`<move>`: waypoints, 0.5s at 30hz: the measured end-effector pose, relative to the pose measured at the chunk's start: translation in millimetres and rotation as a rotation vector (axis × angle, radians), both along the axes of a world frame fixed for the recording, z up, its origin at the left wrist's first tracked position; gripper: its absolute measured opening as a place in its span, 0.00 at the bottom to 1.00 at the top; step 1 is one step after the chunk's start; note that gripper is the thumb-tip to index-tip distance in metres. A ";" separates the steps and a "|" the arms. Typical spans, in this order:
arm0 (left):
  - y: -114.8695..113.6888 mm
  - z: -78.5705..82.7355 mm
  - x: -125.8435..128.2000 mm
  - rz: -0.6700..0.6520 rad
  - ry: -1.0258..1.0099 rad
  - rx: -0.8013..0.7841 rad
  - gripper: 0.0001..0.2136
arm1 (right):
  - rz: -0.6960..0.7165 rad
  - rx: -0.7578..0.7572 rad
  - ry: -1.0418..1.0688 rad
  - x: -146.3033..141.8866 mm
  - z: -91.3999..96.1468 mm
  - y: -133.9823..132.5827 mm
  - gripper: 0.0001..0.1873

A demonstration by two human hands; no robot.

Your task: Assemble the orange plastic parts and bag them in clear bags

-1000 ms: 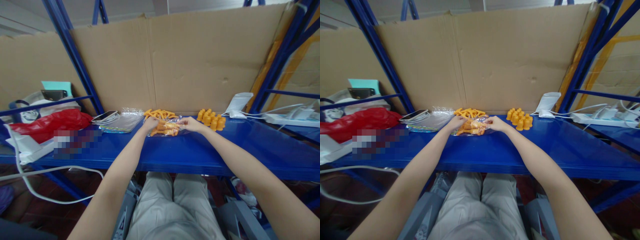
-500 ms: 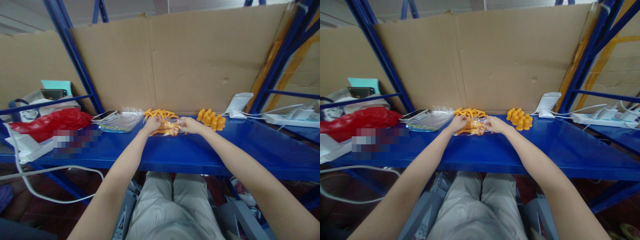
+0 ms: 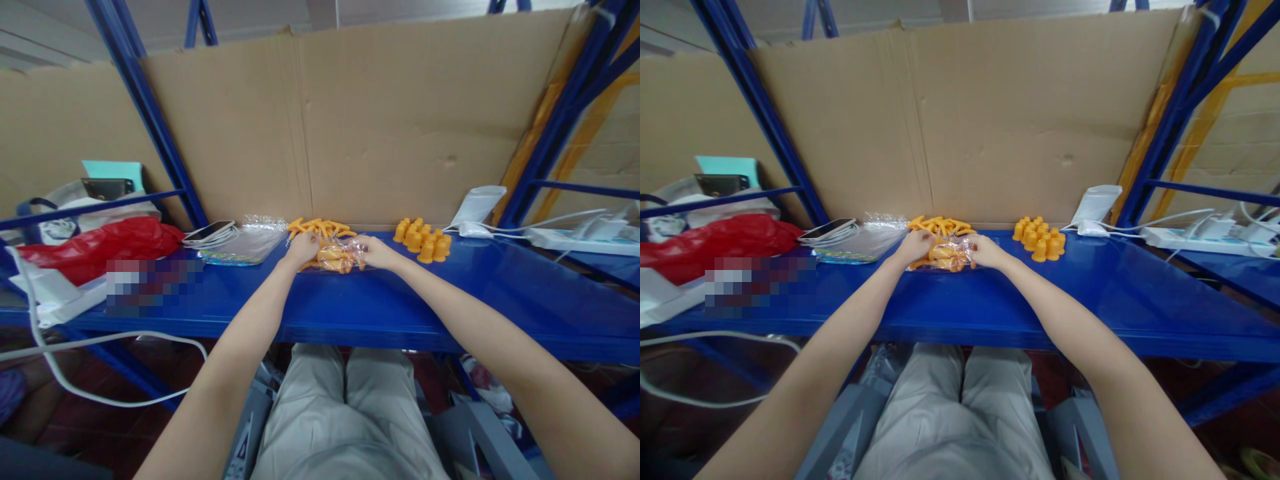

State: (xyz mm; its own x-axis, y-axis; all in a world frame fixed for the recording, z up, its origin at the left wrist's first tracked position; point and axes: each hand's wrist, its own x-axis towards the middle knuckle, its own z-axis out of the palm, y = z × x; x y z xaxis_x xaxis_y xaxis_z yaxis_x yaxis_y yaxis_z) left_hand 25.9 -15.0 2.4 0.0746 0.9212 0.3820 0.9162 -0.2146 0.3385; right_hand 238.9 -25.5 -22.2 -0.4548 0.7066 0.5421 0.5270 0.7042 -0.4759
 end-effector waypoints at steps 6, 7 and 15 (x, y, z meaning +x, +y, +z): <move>-0.5 0.9 0.1 0.019 0.000 -0.011 0.15 | 0.078 -0.070 -0.032 3.2 5.4 -1.6 0.15; -0.4 0.8 0.2 0.018 0.001 -0.008 0.15 | 0.103 -0.057 -0.070 3.9 7.0 -2.9 0.16; -0.3 0.6 -0.8 0.018 0.013 0.002 0.14 | 0.147 0.083 -0.301 7.4 11.0 -9.3 0.21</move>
State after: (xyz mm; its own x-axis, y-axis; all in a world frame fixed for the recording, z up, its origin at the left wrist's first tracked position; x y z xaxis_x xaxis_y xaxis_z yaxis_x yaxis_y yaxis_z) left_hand 25.1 -15.3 3.0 0.0627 0.9215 0.3834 0.9242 -0.1986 0.3262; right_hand 246.3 -34.8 -11.2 -0.6967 0.5807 0.4212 0.5249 0.8129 -0.2525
